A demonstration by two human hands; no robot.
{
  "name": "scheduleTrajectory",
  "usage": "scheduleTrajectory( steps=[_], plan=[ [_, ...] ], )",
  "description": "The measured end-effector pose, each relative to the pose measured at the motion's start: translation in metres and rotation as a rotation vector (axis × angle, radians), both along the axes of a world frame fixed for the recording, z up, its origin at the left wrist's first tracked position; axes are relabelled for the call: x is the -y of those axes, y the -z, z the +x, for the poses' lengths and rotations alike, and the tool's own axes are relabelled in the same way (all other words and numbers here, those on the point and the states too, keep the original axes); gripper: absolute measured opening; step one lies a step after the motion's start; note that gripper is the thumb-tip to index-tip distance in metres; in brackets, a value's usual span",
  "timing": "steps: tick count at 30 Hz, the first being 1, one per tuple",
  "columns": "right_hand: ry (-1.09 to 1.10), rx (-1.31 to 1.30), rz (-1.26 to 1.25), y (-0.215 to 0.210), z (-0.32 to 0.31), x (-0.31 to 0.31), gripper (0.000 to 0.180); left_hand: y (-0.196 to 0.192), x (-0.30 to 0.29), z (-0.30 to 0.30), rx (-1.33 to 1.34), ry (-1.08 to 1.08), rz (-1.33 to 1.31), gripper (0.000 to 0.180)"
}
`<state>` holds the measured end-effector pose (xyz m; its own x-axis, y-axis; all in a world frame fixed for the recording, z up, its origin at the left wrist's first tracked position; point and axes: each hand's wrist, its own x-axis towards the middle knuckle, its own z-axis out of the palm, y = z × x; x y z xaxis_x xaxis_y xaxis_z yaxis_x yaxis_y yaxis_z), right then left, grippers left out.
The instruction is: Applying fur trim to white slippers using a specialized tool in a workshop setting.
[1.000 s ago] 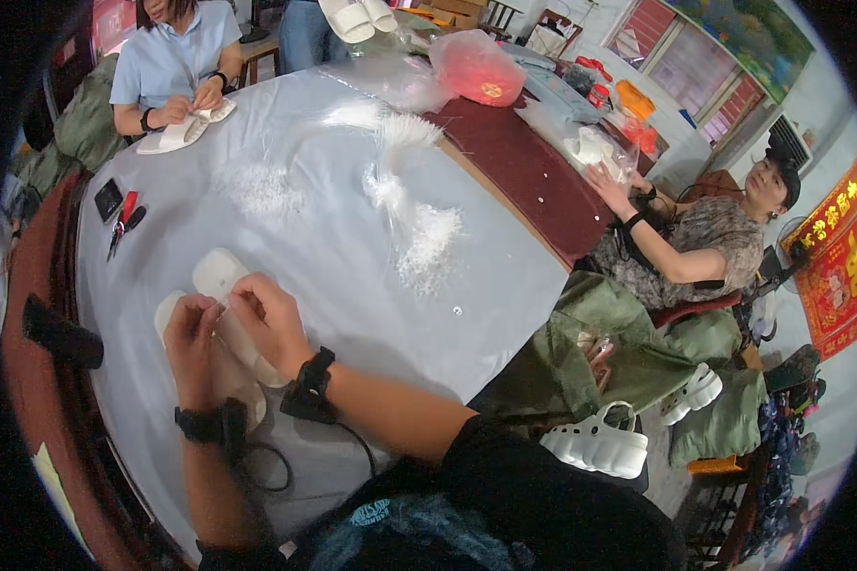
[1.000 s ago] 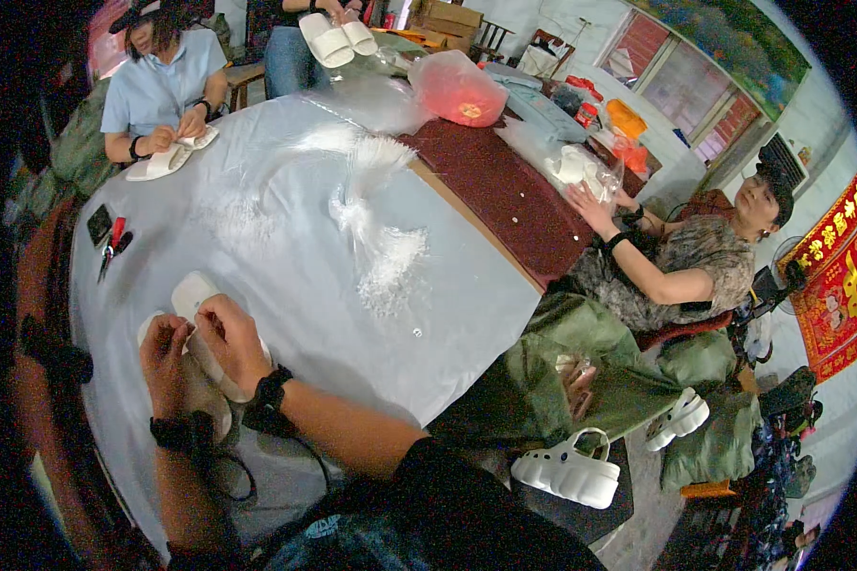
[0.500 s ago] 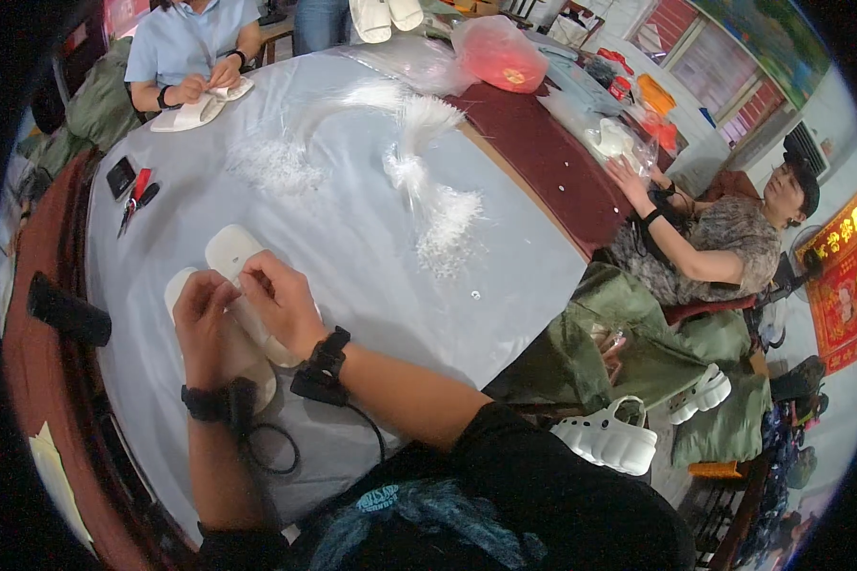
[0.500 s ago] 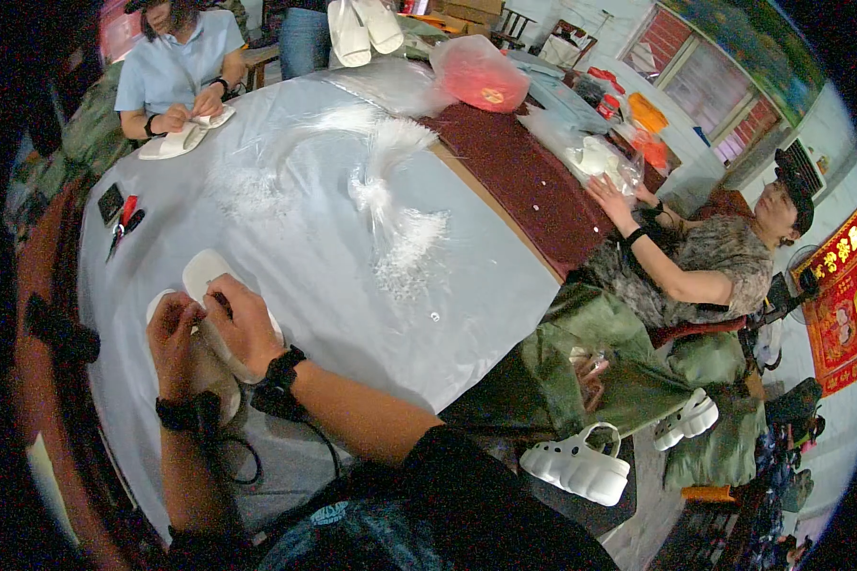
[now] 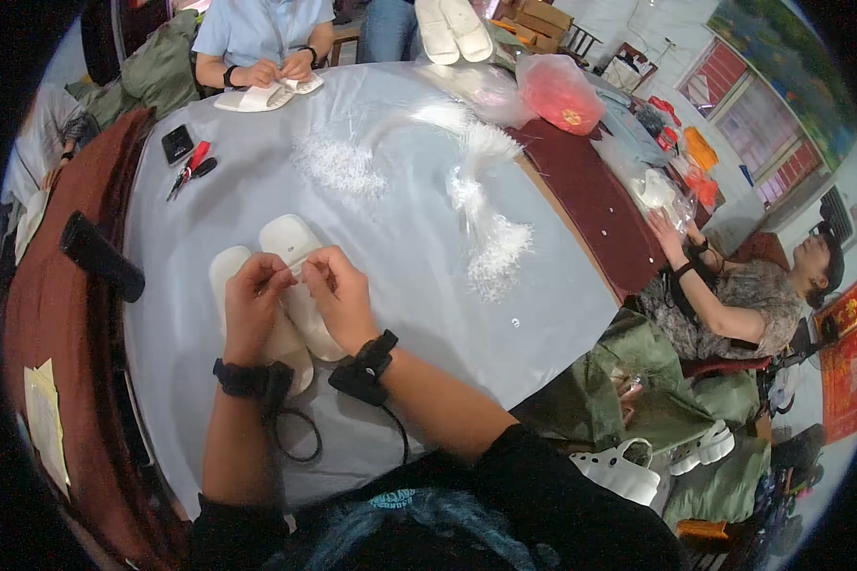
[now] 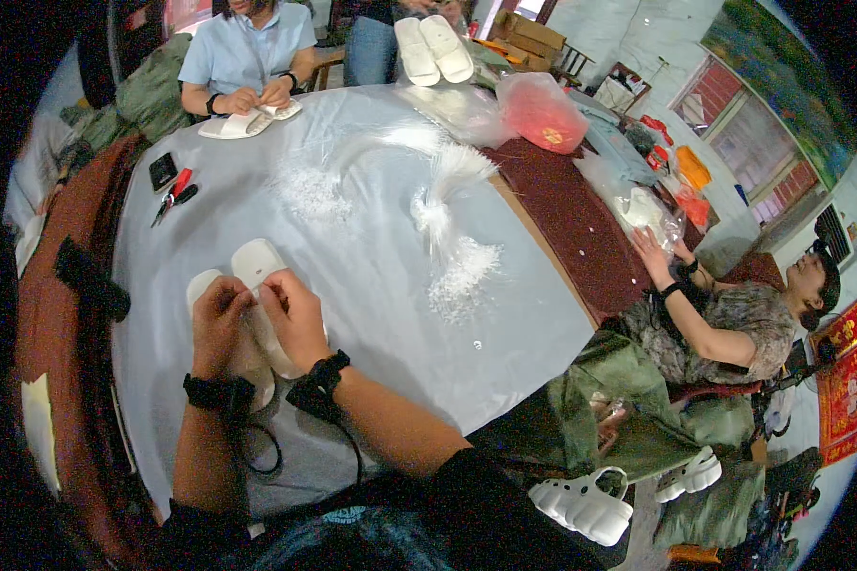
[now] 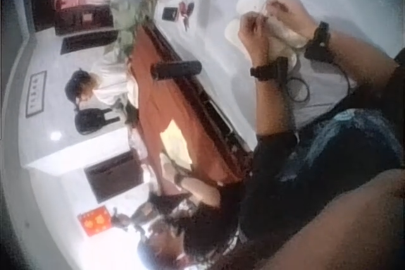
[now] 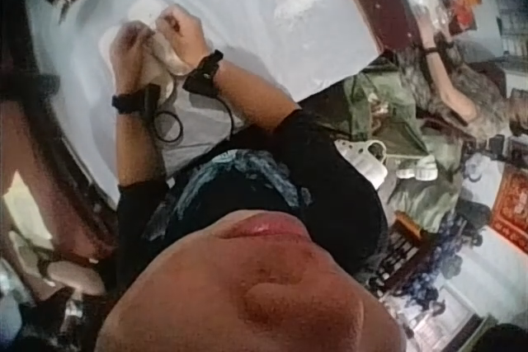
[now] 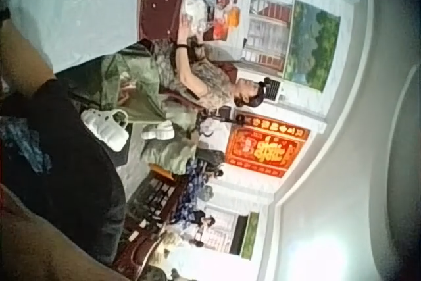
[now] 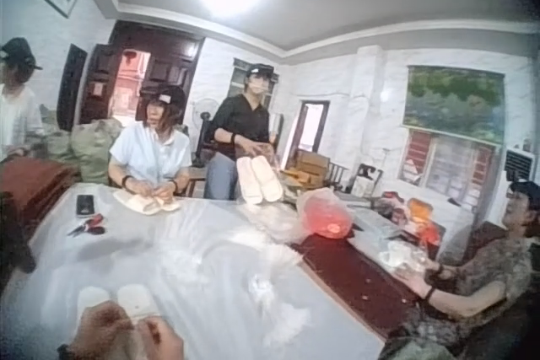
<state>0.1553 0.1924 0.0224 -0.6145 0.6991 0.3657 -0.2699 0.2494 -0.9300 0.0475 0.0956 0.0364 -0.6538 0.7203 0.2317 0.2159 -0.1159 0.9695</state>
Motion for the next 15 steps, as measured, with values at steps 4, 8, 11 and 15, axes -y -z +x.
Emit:
scheduleTrajectory(
  steps=[4, 8, 11, 15],
  plan=[
    [0.057, 0.016, 0.003, -0.003, 0.003, -0.002, 0.009, 0.002, -0.006, 0.004, -0.021, -0.012, 0.011, 0.005],
    [0.066, -0.045, 0.011, -0.003, -0.003, 0.006, 0.012, 0.004, 0.005, -0.006, -0.077, -0.019, -0.042, 0.003],
    [-0.007, -0.029, -0.028, -0.004, -0.002, 0.001, 0.014, 0.009, 0.001, -0.009, -0.077, -0.022, -0.044, 0.006],
    [0.012, -0.032, 0.025, -0.005, 0.001, -0.003, 0.013, 0.003, -0.003, 0.0, -0.035, -0.016, -0.017, 0.005]
  ],
)
